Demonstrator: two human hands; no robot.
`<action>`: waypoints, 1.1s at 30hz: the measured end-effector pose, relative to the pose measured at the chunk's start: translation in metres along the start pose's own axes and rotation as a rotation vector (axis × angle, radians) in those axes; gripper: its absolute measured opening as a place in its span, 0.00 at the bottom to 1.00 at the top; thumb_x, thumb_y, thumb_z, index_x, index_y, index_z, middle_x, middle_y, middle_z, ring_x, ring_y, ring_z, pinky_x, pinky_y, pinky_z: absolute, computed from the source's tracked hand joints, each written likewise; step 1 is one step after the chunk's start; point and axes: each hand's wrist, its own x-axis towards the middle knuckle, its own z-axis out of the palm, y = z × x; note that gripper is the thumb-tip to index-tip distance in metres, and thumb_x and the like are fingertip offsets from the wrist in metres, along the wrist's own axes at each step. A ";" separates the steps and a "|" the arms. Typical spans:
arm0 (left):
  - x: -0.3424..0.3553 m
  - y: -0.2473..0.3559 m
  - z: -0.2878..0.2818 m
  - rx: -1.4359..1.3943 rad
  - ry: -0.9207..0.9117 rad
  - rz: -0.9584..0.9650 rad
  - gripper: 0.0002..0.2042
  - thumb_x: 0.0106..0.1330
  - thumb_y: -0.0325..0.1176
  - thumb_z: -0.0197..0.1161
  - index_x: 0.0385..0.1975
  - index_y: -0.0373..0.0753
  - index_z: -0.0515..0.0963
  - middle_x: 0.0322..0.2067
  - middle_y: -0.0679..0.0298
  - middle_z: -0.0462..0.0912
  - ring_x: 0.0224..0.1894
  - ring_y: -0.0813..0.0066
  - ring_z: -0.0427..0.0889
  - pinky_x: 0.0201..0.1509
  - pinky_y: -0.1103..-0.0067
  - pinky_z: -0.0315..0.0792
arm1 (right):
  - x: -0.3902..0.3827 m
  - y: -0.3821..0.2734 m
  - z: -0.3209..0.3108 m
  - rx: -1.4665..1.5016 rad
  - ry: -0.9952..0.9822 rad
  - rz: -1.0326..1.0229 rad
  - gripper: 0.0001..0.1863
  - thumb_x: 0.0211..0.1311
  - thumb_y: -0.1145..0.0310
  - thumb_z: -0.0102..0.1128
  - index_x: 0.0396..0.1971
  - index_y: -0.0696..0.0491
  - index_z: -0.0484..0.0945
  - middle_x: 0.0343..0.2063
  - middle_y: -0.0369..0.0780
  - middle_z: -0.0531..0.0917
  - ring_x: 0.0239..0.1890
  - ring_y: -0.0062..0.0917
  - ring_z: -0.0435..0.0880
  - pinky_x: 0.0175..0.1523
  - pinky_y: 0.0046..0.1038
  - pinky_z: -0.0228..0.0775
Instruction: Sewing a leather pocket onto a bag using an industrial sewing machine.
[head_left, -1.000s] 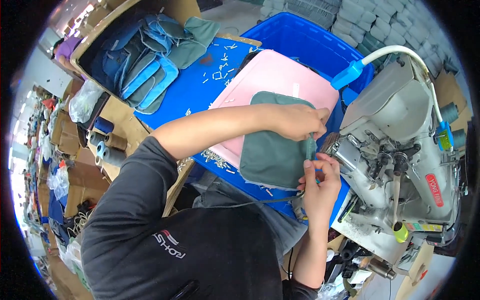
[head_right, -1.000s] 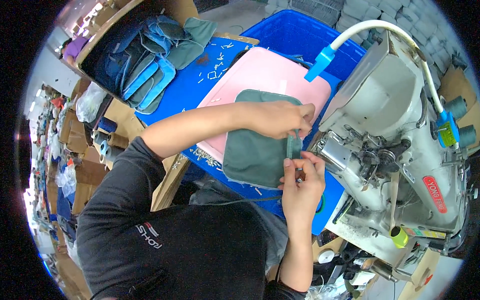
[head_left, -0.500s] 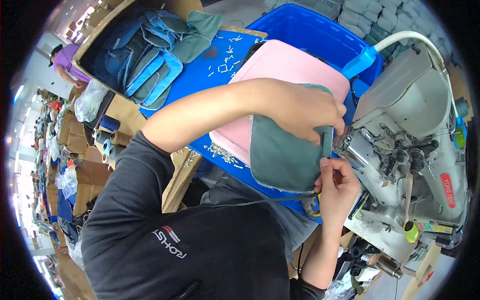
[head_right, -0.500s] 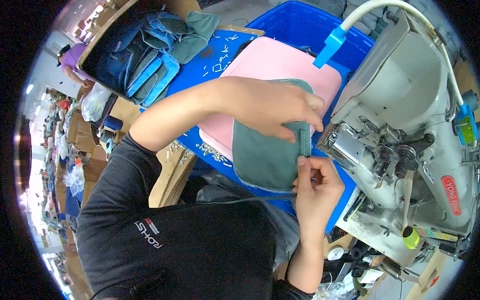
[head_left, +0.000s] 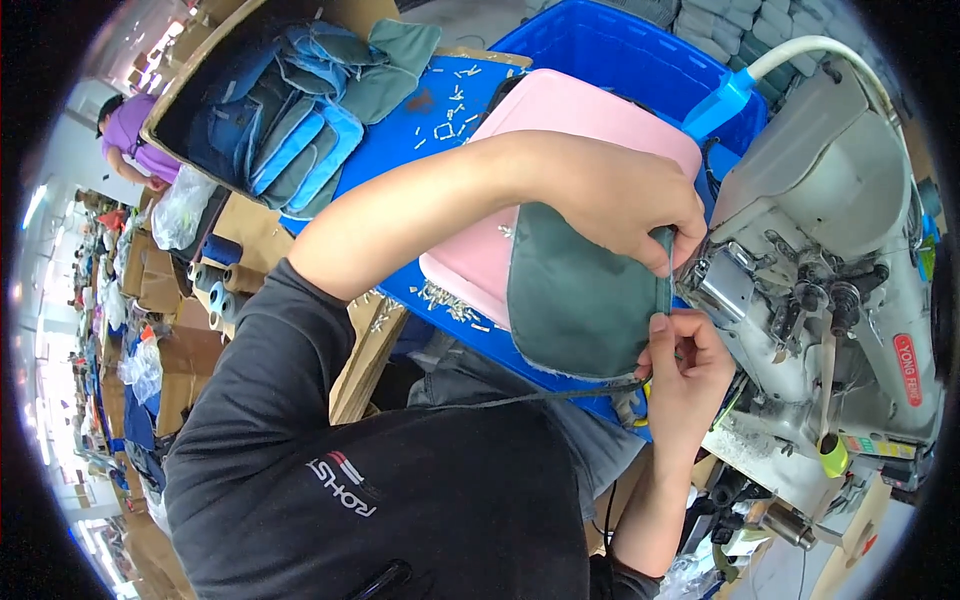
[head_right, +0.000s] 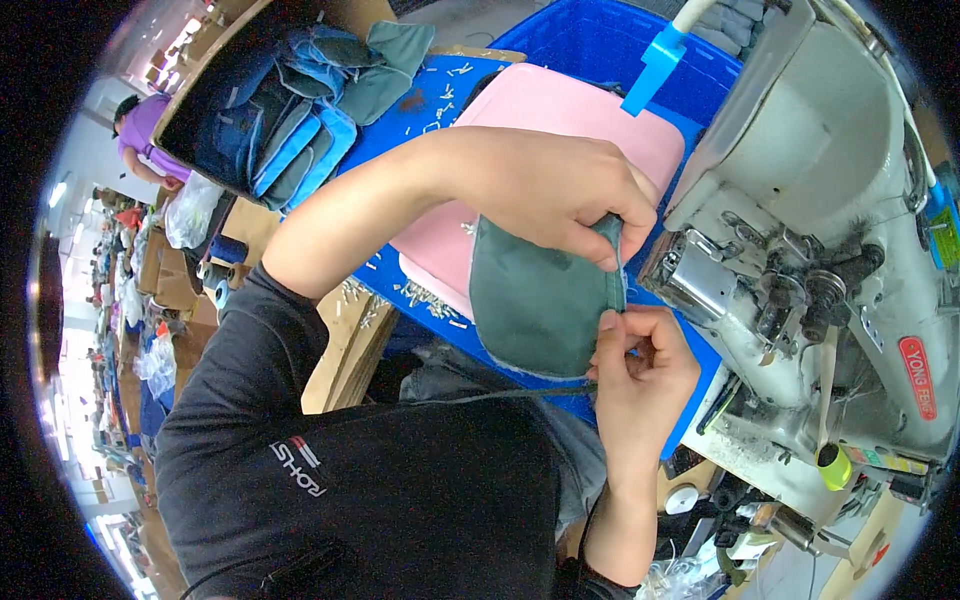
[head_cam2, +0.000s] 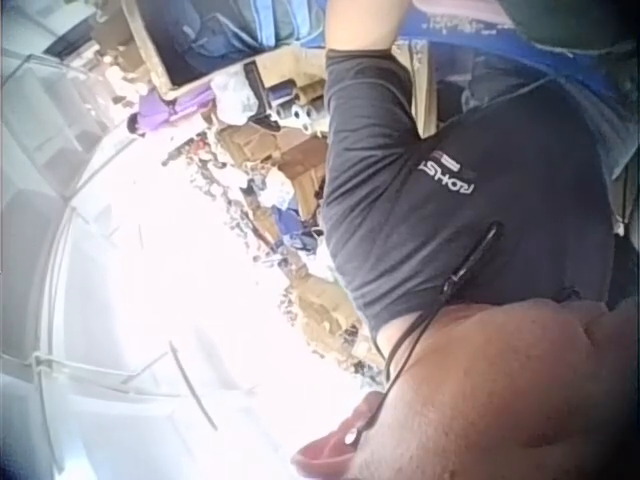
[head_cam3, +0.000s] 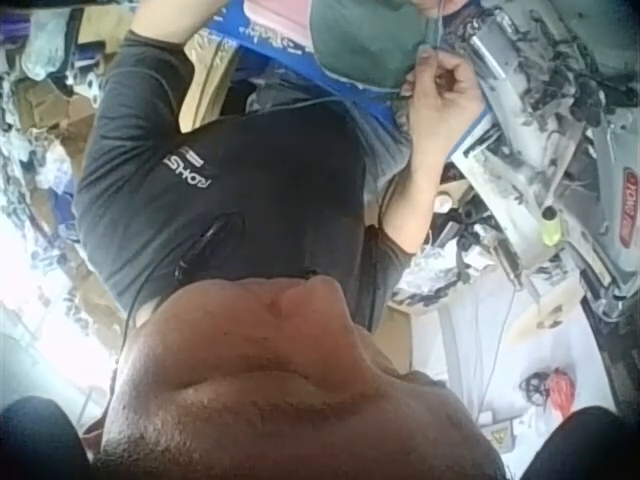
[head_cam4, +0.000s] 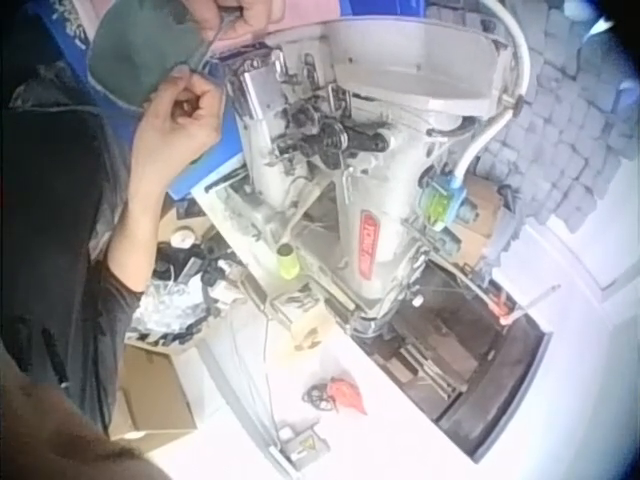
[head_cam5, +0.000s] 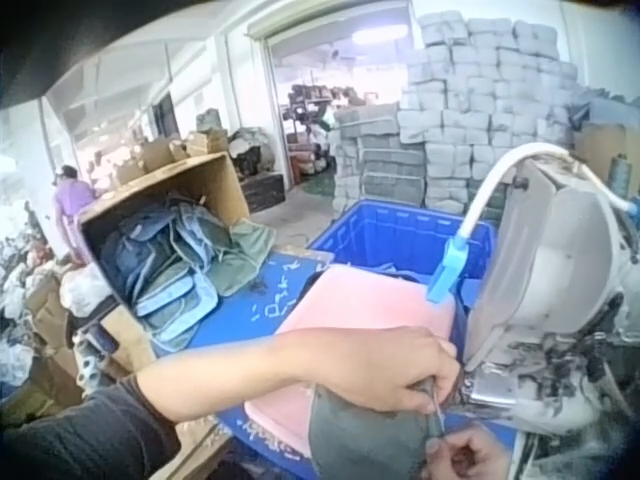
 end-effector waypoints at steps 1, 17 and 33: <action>0.001 0.001 -0.001 0.024 -0.009 0.005 0.09 0.55 0.30 0.66 0.34 0.33 0.79 0.31 0.57 0.78 0.36 0.59 0.79 0.40 0.70 0.71 | 0.000 -0.001 0.000 -0.004 0.001 0.012 0.07 0.65 0.77 0.61 0.28 0.60 0.74 0.24 0.34 0.76 0.20 0.11 0.74 0.22 0.15 0.70; 0.010 -0.014 0.001 -0.114 -0.021 0.042 0.06 0.56 0.30 0.66 0.32 0.37 0.81 0.24 0.62 0.80 0.26 0.73 0.73 0.31 0.74 0.66 | 0.006 0.001 -0.010 -0.039 -0.024 0.062 0.08 0.67 0.71 0.60 0.33 0.62 0.80 0.18 0.34 0.78 0.15 0.14 0.75 0.20 0.17 0.66; 0.039 -0.063 0.032 -0.192 0.202 0.033 0.20 0.56 0.27 0.66 0.48 0.30 0.73 0.26 0.60 0.78 0.31 0.74 0.75 0.37 0.76 0.70 | 0.026 0.012 -0.016 0.147 0.063 0.189 0.09 0.67 0.70 0.60 0.33 0.62 0.81 0.16 0.35 0.78 0.14 0.16 0.75 0.20 0.19 0.67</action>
